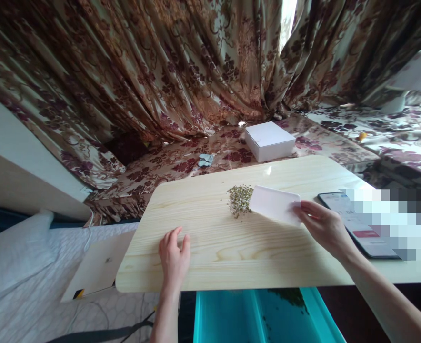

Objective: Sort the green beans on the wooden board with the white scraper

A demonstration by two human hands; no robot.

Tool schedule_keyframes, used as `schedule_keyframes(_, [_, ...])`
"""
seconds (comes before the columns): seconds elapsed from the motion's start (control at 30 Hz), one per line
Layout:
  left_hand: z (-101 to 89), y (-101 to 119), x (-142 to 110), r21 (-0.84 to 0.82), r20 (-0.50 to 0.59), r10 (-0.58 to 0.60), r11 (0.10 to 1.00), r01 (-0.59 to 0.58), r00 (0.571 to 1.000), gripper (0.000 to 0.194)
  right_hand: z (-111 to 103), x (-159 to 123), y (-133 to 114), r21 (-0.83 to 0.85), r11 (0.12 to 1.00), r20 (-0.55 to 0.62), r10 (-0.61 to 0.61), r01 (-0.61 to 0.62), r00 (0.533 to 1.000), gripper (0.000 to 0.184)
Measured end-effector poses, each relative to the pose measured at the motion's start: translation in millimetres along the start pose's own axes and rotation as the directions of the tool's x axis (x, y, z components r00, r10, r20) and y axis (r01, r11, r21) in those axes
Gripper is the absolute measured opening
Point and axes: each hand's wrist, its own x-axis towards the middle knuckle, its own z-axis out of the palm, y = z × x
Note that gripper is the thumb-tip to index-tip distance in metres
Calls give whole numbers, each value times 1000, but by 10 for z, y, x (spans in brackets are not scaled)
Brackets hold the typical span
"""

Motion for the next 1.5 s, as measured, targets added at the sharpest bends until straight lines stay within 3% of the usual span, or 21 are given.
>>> schedule_keyframes(0.57, [-9, 16, -1, 1, 10, -13, 1000, 13, 1000, 30, -105, -84, -74, 18, 1000, 128, 15, -17, 992, 19])
schedule_keyframes(1.0, [-18, 14, 1, -1, 13, -1, 1000, 1, 1000, 29, -139, -97, -87, -9, 1000, 63, 15, -14, 998, 19])
schedule_keyframes(1.2, [-13, 8, 2, -5, 10, 1, 1000, -1, 1000, 29, -117, -114, -170, -1, 1000, 133, 31, -31, 991, 20])
schedule_keyframes(1.5, [-17, 14, 1, -12, 7, 3, 1000, -3, 1000, 29, -90, -104, -121, 9, 999, 83, 51, -52, 995, 20])
